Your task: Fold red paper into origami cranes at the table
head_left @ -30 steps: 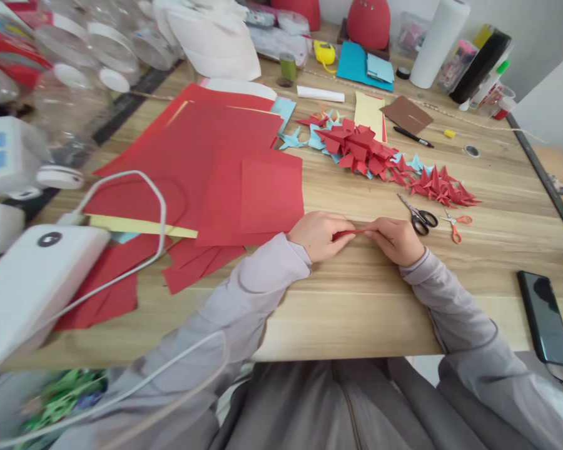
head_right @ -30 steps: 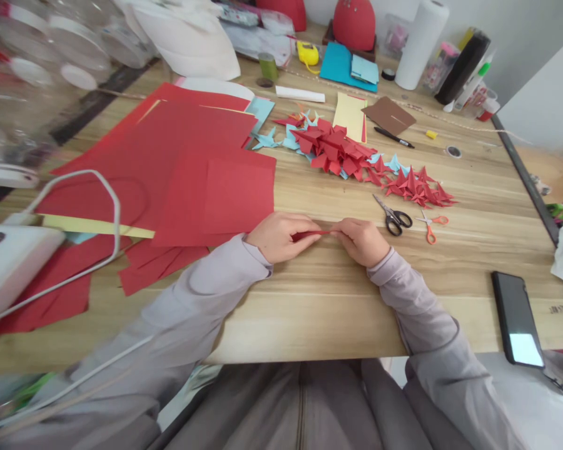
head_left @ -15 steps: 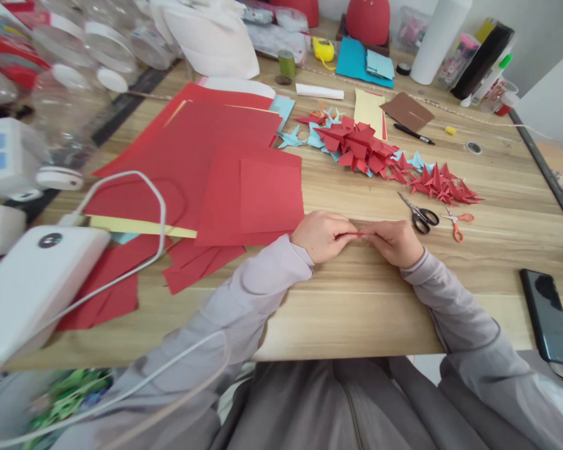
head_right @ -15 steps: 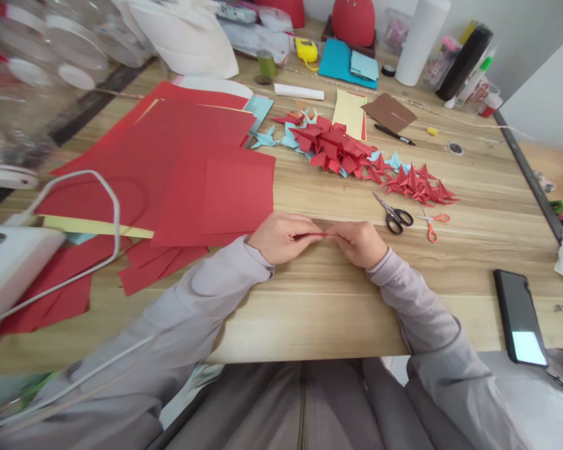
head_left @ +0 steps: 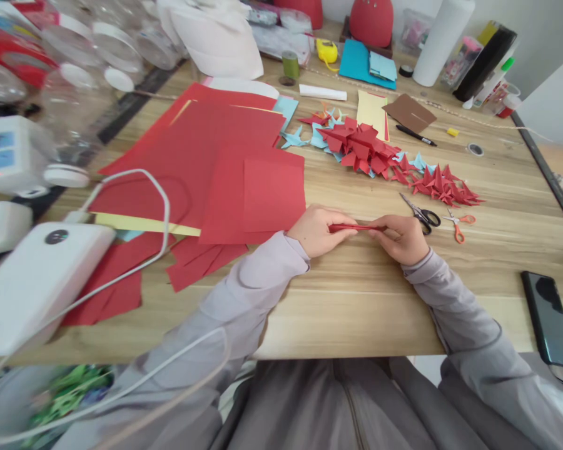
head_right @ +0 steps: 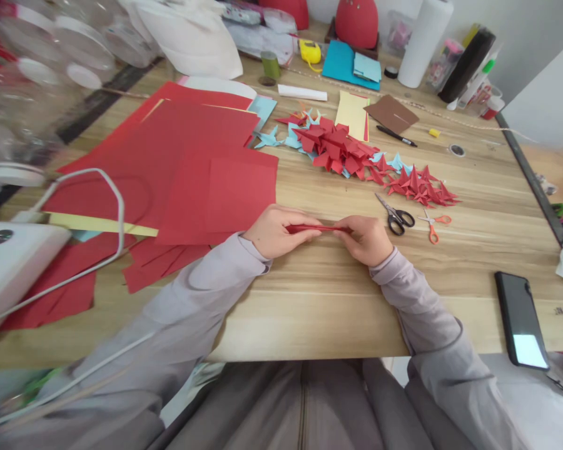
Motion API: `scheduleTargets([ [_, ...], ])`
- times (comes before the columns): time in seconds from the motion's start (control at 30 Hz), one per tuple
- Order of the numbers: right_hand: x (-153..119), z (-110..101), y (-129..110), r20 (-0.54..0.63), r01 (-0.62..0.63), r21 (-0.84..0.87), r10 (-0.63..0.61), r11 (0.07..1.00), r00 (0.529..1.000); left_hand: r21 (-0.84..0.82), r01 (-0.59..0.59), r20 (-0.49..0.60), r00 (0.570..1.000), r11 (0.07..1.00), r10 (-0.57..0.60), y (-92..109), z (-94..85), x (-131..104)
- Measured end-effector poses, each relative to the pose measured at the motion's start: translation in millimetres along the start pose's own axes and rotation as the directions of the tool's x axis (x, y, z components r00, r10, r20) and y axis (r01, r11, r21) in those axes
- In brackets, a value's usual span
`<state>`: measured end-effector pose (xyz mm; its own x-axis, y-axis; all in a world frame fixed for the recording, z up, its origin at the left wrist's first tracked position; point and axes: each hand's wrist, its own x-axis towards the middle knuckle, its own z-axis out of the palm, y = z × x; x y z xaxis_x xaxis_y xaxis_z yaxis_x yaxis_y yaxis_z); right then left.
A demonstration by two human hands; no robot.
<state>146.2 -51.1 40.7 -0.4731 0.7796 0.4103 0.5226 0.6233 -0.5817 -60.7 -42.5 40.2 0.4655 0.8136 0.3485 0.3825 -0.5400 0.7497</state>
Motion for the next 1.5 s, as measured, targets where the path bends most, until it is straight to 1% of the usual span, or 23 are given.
scheduleTargets([
  [0.07, -0.4, 2.1, 0.3, 0.015, 0.027, -0.004, -0.027, 1.000, 1.000, 0.007, -0.006, 0.017, 1.000, 1.000, 0.006, 0.3, 0.8, 0.0],
  [0.17, -0.5, 5.4, 0.5, 0.041, 0.049, -0.022, -0.049, 0.999, 0.998, 0.022, -0.050, 0.029, 0.998, 0.998, 0.050, 0.3, 3.0, -0.1],
  [0.27, -0.5, 7.1, -0.2, 0.060, 0.058, -0.049, -0.055, 0.997, 0.997, 0.023, -0.082, 0.011, 0.997, 0.996, 0.082, 0.5, 5.8, -0.7],
  [0.37, -1.0, 8.0, -2.0, 0.076, 0.081, -0.075, -0.075, 0.994, 0.994, 0.027, -0.088, -0.012, 0.996, 0.996, 0.088, 0.8, 8.3, -1.7],
  [0.5, -1.7, 9.6, -5.0, 0.067, 0.124, -0.096, -0.118, 0.988, 0.991, 0.052, -0.093, 0.010, 0.996, 0.994, 0.093, 0.8, 9.6, -2.6],
  [0.63, -1.0, 9.6, -6.7, 0.049, 0.156, -0.096, -0.152, 0.983, 0.987, 0.072, -0.123, 0.039, 0.992, 0.990, 0.120, 0.9, 8.6, -2.3],
  [0.73, -0.4, 8.8, -5.8, 0.042, 0.145, -0.086, -0.142, 0.986, 0.989, 0.093, -0.138, 0.049, 0.990, 0.986, 0.134, -0.1, 8.7, -2.1],
  [0.9, -1.4, 9.7, -2.0, 0.062, 0.105, -0.091, -0.099, 0.990, 0.993, 0.128, -0.124, 0.018, 0.992, 0.984, 0.123, -4.0, 10.6, -2.5],
  [1.0, -1.6, 10.8, -0.2, 0.033, 0.103, -0.082, -0.101, 0.991, 0.994, 0.103, -0.121, 0.030, 0.993, 0.987, 0.118, -4.4, 10.5, -2.1],
  [1.07, -1.1, 10.8, 0.5, -0.005, 0.065, -0.061, -0.066, 0.996, 0.998, 0.049, -0.079, 0.020, 0.997, 0.996, 0.079, -2.9, 9.6, -1.4],
  [1.17, 0.0, 8.9, 1.0, -0.030, -0.013, -0.009, 0.012, 1.000, 0.999, -0.061, 0.045, -0.023, 0.999, 0.997, -0.046, 0.7, 8.6, -0.4],
  [1.23, 0.8, 6.9, 0.8, 0.004, -0.057, 0.038, 0.057, 0.998, 0.998, -0.130, 0.123, -0.017, 0.992, 0.984, -0.126, 2.4, 9.0, -0.1],
  [1.33, 2.1, 4.4, 0.2, 0.089, -0.150, 0.143, 0.138, 0.978, 0.986, -0.208, 0.205, 0.030, 0.979, 0.956, -0.204, 2.1, 11.0, -0.2],
  [1.4, 3.1, 4.0, 0.4, 0.152, -0.256, 0.273, 0.221, 0.927, 0.963, -0.260, 0.256, 0.051, 0.967, 0.931, -0.251, 0.7, 12.3, -0.2],
  [1.43, 3.6, 4.3, 0.7, 0.191, -0.322, 0.361, 0.268, 0.875, 0.944, -0.289, 0.281, 0.057, 0.959, 0.915, -0.277, -0.1, 12.7, -0.1],
  [1.5, 4.3, 5.5, 2.2, 0.280, -0.449, 0.528, 0.351, 0.721, 0.893, -0.342, 0.324, 0.065, 0.945, 0.882, -0.322, -1.6, 12.8, 0.4],
])
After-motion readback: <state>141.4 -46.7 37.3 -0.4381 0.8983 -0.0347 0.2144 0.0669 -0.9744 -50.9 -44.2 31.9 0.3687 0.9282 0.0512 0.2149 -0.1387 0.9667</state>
